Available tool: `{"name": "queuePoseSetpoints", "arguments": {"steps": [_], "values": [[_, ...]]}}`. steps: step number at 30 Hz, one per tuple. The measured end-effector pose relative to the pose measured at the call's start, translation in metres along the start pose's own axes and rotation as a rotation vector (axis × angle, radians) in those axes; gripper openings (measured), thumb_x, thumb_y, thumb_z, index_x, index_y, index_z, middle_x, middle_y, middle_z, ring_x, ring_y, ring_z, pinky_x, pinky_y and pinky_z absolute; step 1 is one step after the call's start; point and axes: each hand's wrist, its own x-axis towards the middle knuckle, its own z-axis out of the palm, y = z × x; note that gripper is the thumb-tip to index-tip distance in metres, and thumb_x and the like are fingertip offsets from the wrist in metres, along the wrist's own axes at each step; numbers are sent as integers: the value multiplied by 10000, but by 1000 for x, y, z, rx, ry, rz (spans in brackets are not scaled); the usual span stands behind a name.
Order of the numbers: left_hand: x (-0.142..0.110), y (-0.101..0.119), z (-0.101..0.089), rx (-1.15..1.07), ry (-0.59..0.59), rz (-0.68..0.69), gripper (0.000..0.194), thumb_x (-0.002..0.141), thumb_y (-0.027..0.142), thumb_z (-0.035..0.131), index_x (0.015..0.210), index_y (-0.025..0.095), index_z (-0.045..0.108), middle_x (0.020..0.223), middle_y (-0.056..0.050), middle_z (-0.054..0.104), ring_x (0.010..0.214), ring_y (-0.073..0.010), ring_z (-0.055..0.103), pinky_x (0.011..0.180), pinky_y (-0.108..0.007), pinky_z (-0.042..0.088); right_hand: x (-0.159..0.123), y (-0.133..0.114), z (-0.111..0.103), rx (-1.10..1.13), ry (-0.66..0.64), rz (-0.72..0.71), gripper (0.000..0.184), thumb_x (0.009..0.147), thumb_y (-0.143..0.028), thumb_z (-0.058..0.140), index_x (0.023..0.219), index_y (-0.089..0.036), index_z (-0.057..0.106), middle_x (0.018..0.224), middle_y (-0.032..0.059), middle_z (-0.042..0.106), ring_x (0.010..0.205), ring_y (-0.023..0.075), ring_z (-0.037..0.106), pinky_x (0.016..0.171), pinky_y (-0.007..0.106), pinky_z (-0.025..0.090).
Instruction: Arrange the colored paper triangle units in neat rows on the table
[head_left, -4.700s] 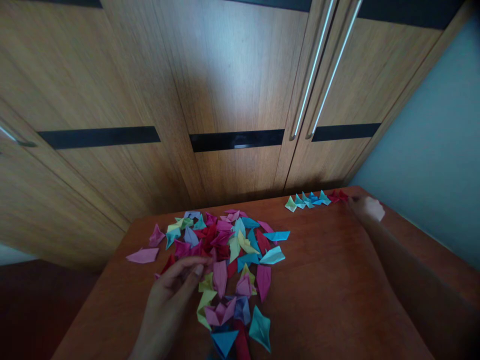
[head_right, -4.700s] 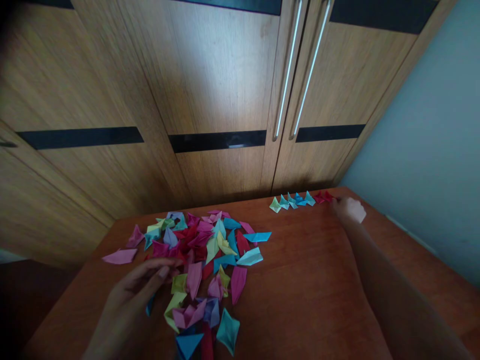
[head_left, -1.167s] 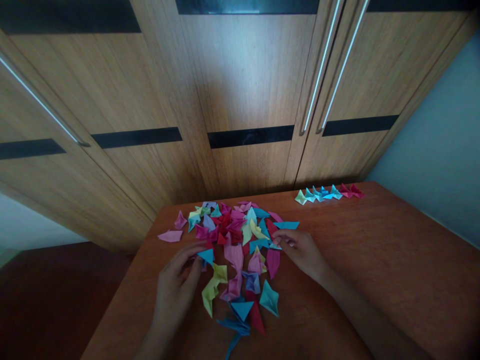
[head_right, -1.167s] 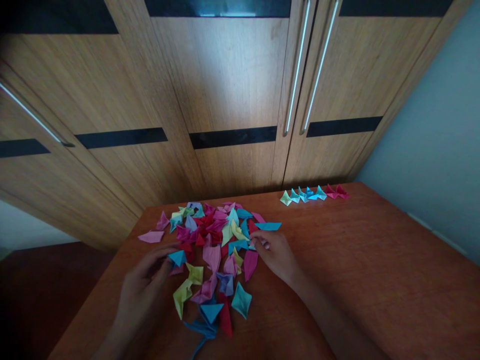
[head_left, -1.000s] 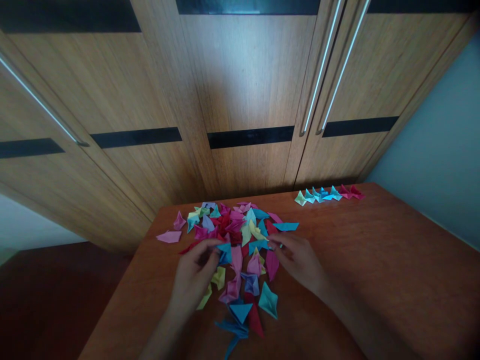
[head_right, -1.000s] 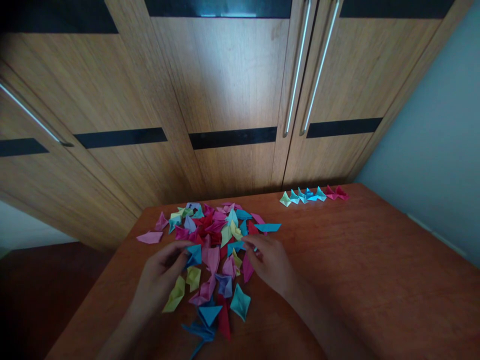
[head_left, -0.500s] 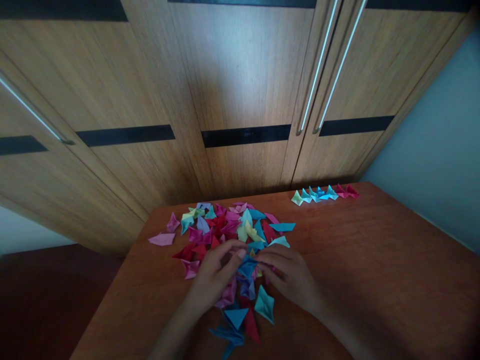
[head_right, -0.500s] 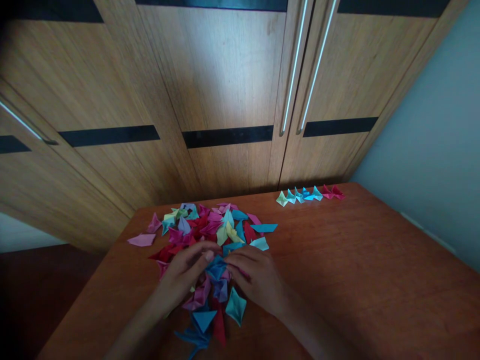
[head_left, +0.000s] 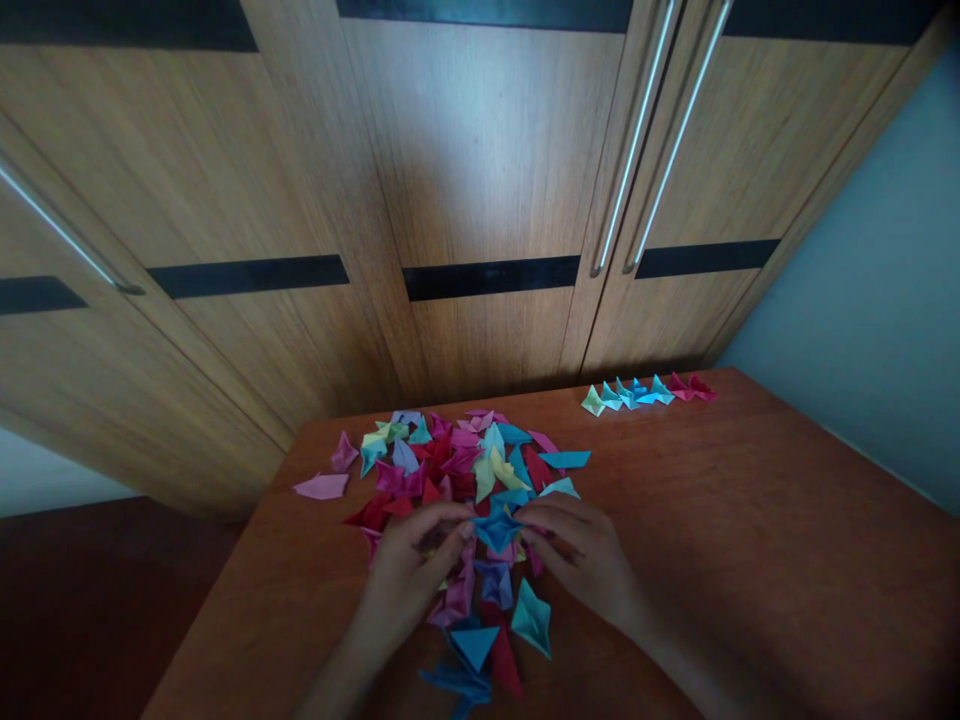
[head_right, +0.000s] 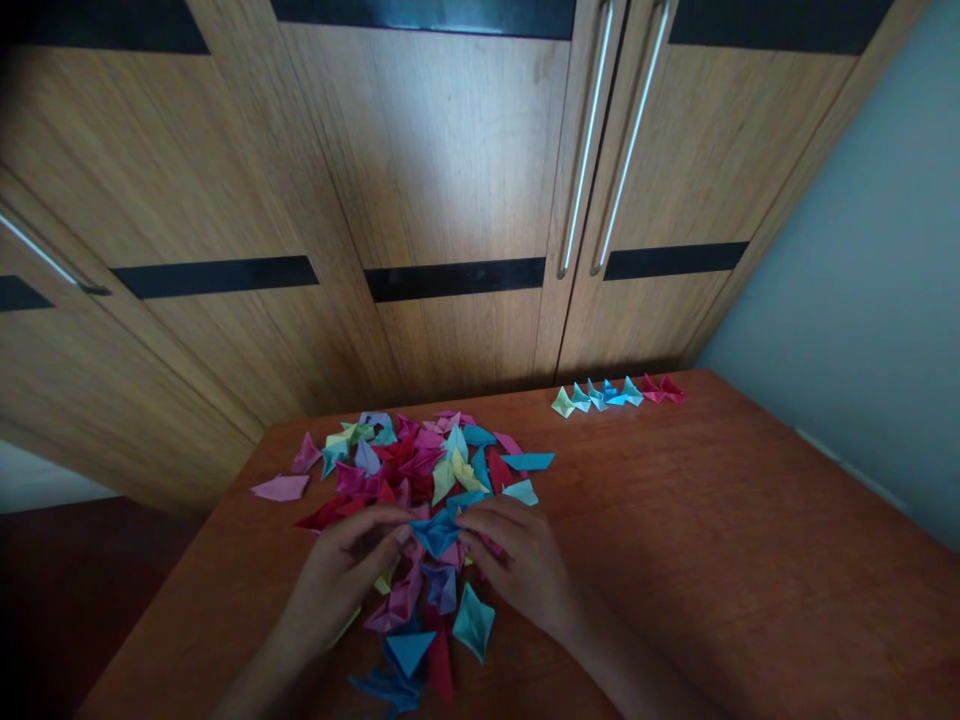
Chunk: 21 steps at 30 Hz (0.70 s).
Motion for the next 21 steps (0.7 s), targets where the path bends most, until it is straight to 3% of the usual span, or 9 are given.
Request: {"name": "queuePoseSetpoints", "arguments": {"steps": [4,12,18,21], "values": [[0,0,-1,47,26,52,226,832,364,611,930,177,690,698,-25,683,636,-168,643,555,-231,497,-1,2,-4,-18,13,40,197,895,-249,561,1066,-262,658,975,46,709,908,165,661,795,279,541],[1,-10,-2,149,134,127,202,832,322,615,945,188,715,744,-30,722,638,-166,659,590,-239,522,1,0,-6,-23,39,78,185,884,-258,566,1050,-243,646,853,27,718,738,132,666,692,232,538],[-1,-2,-1,286,136,257,166,838,277,604,932,217,728,930,-61,750,837,-202,695,743,-278,545,-1,4,-5,-55,-14,24,135,901,-238,550,936,-239,680,830,34,708,765,144,658,694,248,521],[-1,0,-1,329,156,309,153,833,258,610,920,227,732,932,-58,750,860,-203,695,771,-285,543,-1,5,-6,-59,-20,27,147,898,-232,556,978,-245,678,854,36,708,778,145,655,700,251,522]]}}
